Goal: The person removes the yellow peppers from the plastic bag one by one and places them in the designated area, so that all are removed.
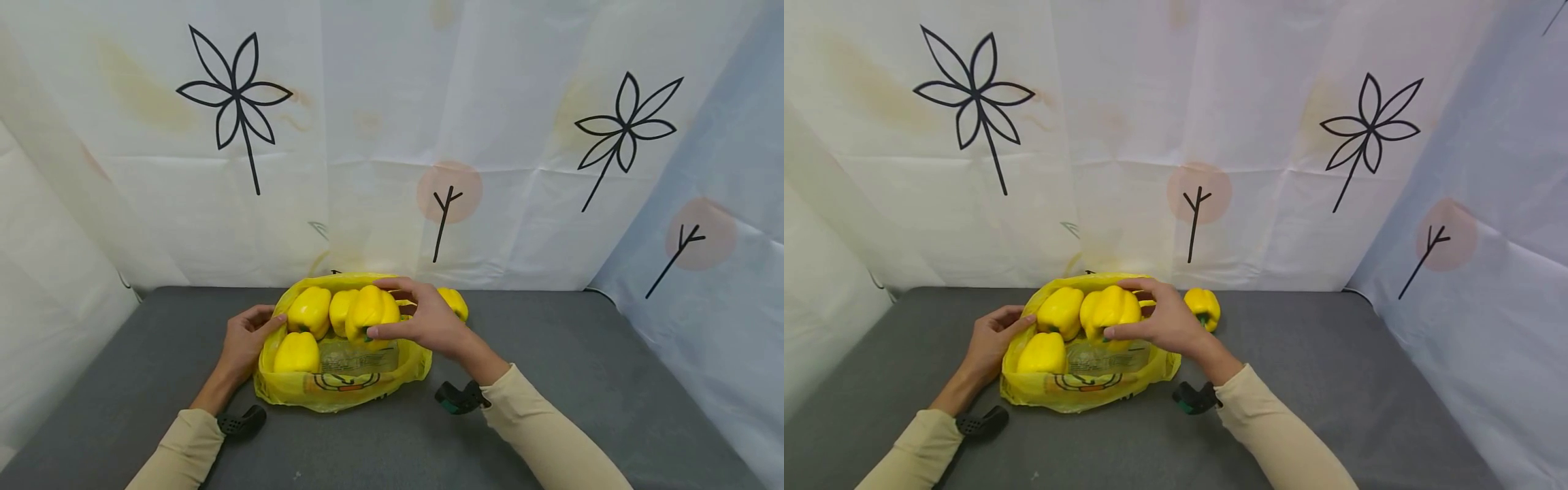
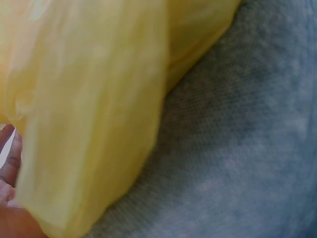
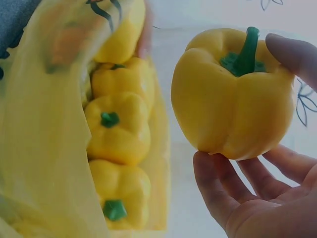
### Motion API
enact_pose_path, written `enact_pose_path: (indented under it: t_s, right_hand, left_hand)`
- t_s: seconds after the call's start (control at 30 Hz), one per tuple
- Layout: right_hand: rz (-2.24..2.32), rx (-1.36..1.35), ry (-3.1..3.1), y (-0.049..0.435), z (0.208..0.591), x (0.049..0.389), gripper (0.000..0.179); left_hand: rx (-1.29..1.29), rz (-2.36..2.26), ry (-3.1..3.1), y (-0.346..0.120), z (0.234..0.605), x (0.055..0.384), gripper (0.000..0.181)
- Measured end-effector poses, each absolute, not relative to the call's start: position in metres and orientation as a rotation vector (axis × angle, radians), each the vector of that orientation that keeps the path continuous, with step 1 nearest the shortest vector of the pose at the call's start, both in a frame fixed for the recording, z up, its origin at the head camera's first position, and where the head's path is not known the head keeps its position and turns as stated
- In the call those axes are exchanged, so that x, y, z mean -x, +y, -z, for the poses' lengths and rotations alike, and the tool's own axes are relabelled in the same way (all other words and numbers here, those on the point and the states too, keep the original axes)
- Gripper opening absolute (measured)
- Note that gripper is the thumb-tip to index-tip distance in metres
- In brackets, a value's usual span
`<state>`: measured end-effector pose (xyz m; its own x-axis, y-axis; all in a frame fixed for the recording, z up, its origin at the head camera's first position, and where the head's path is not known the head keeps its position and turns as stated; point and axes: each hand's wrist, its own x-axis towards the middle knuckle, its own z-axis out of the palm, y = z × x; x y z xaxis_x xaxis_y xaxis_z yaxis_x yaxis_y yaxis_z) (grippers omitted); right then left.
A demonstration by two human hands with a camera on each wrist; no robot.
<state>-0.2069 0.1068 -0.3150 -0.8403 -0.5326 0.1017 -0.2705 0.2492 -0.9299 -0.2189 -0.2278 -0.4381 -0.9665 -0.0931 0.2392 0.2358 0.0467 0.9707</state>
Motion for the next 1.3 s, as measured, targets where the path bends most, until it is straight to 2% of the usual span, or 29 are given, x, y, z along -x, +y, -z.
enact_pose_path:
  t_s: [0.77,1.3]
  right_hand:
    - [1.732,0.741,2.348,0.186,0.306,0.212,0.07]
    - [1.618,0.611,2.448,0.24,0.309,0.229,0.074]
  left_hand:
    - [0.154,2.027,-2.085,-0.23,0.443,0.222,0.029]
    - [0.181,2.016,-2.085,-0.232,0.442,0.222,0.03]
